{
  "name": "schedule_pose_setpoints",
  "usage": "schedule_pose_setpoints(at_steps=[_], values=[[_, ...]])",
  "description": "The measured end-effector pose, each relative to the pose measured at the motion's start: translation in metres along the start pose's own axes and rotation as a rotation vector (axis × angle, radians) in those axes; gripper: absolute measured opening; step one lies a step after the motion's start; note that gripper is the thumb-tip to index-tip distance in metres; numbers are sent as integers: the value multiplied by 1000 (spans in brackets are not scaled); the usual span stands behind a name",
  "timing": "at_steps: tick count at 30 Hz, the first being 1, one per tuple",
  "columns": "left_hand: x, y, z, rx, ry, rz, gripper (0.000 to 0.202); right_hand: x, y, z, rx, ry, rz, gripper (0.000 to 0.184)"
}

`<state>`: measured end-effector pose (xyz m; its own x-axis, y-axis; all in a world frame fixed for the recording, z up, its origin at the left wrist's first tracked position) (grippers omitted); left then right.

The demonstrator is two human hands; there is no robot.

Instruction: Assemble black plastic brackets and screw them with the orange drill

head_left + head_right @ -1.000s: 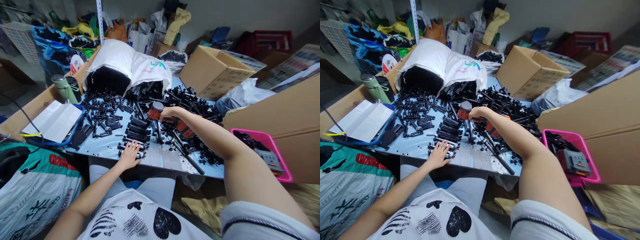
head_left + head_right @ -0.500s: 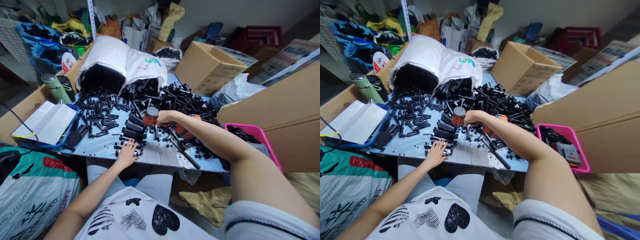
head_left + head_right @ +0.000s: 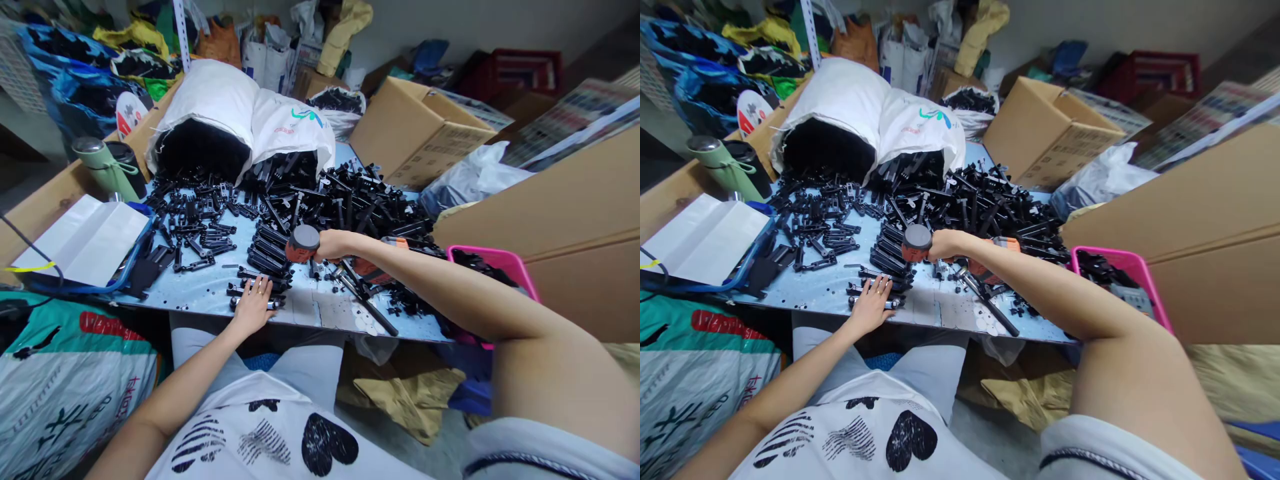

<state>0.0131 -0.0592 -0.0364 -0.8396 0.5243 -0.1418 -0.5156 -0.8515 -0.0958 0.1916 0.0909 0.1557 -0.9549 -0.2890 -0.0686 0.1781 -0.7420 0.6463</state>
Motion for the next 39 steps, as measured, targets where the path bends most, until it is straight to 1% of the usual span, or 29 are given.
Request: schedule_pose_setpoints(at_steps=[2,5,7,9,12,15,17,21,23,25,28,32,34,37,39], values=[[0,0,1,-1,8,-2,78,-3,0,1,-11,-15,-23,23],[0,0,1,-7,23,-5,77,-4,5,6,-38,2,-20,23],[0,0,1,-16,31,-5,76,-3,7,6,-18,10,-22,21],[0,0,1,-24,37,-5,75,0,6,4,-2,17,-10,21],[0,1,1,-34,40,-13,76,6,-1,-2,-20,61,11,23],[0,1,1,-28,40,-15,75,14,1,-6,-5,117,-4,26],[0,1,2,-12,44,-9,74,20,10,-5,-21,153,-15,30],[0,0,2,7,45,4,74,29,42,0,-100,217,-20,36],[0,0,3,-7,39,7,74,33,53,0,-79,232,-12,36],[-1,1,3,-24,36,12,74,35,56,-4,-47,233,7,35],[-1,1,3,-18,41,7,74,38,49,-14,-16,233,22,33],[-1,1,4,-9,46,6,74,38,43,-26,-9,211,-11,35],[-1,1,4,-11,44,6,75,38,51,-28,-36,212,-22,37],[-2,2,3,-27,42,6,75,42,72,-27,-98,230,-21,41],[-3,2,3,-51,47,5,74,47,86,-27,-105,223,-1,40]])
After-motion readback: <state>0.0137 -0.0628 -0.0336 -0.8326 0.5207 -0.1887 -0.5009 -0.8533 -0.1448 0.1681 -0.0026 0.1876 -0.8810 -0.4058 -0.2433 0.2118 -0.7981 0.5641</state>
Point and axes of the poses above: each hand's wrist, its own y-axis away from the middle knuckle, its own z-axis out of the back of the hand, x = y × z, the point moved 1 cm from there along -y, towards the middle knuckle, and after that the axes turned 6 degrees about -z, right-handed, at the moved point
